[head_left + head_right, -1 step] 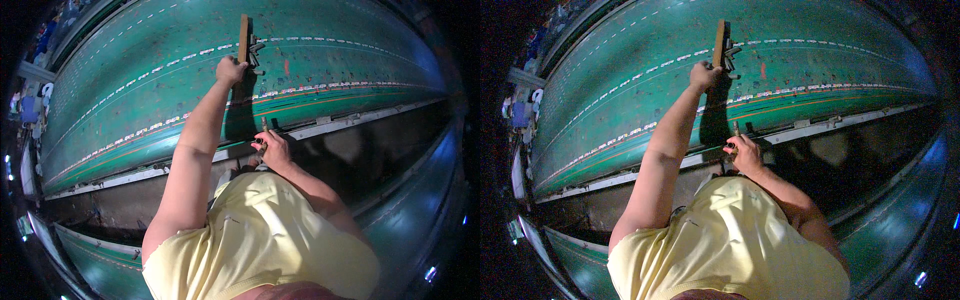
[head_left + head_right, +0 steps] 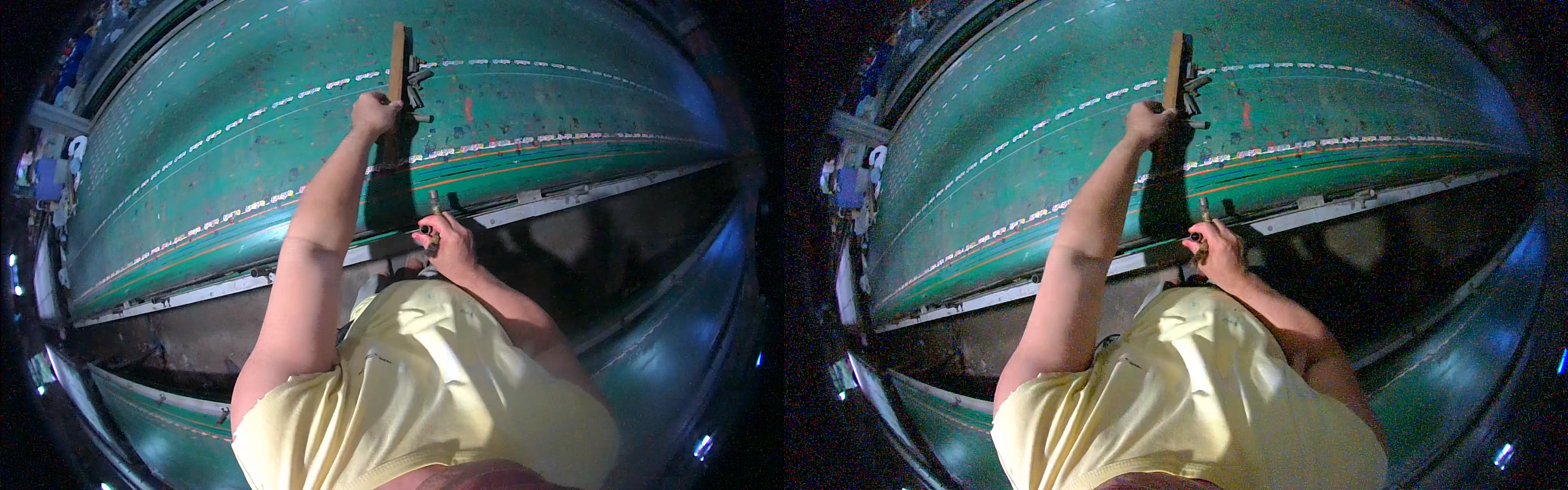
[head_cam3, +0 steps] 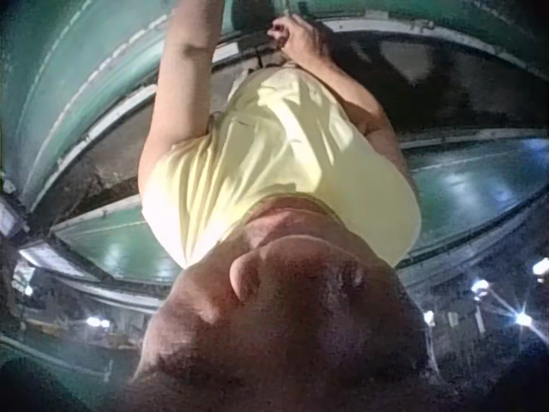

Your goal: The person uses a hammer and a wooden block to tap metal fasteners into a green curved boat hull. They repeatedly position the block, strike it, and adjust fasteners along the hull's edge.

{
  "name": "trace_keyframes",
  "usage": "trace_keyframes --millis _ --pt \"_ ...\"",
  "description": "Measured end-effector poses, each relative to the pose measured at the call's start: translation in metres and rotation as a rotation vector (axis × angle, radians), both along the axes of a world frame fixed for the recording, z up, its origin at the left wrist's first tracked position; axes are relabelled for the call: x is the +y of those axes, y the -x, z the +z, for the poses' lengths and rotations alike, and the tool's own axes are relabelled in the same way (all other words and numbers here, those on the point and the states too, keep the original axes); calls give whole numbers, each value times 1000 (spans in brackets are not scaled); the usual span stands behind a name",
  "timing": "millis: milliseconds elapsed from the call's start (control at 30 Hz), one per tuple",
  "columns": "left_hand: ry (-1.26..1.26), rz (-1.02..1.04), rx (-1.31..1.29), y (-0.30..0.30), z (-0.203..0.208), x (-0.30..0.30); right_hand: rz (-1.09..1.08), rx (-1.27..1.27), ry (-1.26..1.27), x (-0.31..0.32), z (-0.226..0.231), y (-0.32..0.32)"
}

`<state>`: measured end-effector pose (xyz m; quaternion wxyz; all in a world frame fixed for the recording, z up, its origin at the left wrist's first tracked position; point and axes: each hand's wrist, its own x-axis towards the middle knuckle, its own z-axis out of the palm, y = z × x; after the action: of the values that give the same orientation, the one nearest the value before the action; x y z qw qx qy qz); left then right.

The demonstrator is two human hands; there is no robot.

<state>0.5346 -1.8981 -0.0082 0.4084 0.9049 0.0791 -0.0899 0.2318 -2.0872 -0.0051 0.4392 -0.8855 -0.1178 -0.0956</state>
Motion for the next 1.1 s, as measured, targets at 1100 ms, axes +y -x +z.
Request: trace_keyframes --millis 1100 --pt "-374 106 -129 370 31 287 -258 79 -580 -38 11 12"
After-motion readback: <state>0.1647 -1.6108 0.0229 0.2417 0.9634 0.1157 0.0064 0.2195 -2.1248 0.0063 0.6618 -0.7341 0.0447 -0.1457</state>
